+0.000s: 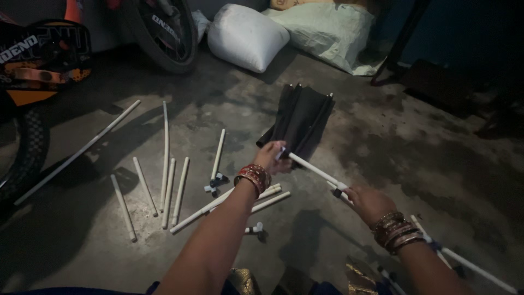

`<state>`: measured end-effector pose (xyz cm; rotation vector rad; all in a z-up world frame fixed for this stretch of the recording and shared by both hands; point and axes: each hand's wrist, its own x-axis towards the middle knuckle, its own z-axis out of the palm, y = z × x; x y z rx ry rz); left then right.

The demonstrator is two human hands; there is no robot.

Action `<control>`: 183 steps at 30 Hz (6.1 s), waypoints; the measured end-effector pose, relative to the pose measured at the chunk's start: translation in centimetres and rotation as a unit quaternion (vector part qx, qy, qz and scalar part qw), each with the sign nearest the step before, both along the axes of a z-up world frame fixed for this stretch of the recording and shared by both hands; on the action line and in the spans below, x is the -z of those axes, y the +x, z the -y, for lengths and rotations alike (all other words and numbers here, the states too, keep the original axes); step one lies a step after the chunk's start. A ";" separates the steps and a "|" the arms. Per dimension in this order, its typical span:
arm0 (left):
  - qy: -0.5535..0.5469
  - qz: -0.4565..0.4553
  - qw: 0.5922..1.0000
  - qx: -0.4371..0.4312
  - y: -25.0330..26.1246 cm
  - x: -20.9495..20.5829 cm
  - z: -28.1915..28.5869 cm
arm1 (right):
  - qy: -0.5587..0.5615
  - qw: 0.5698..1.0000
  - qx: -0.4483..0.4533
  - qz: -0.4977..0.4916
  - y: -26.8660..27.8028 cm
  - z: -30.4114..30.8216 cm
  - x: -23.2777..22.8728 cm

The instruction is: The person assembles a furniture frame by connecting white plastic poles with blue connectors. They pick up poles and connectors from the floor, align them, and snap them together to form a cross-shaped structure.

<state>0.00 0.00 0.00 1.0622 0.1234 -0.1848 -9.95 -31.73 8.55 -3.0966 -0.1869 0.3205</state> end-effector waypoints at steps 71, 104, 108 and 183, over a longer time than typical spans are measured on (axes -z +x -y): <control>0.189 0.026 0.981 0.039 8.5 7.8 17.4 | 0.274 0.925 0.260 0.048 7.5 22.9 15.1; 0.313 -0.032 0.935 0.163 8.8 11.7 31.9 | 0.196 0.866 0.454 0.071 6.6 47.6 20.2; 0.322 -0.015 0.930 0.176 7.3 11.4 33.7 | 0.222 0.860 0.459 0.010 0.3 50.8 20.4; 0.123 -0.051 0.991 0.030 2.3 10.5 34.9 | 0.035 0.976 0.101 -0.190 -7.3 33.7 18.6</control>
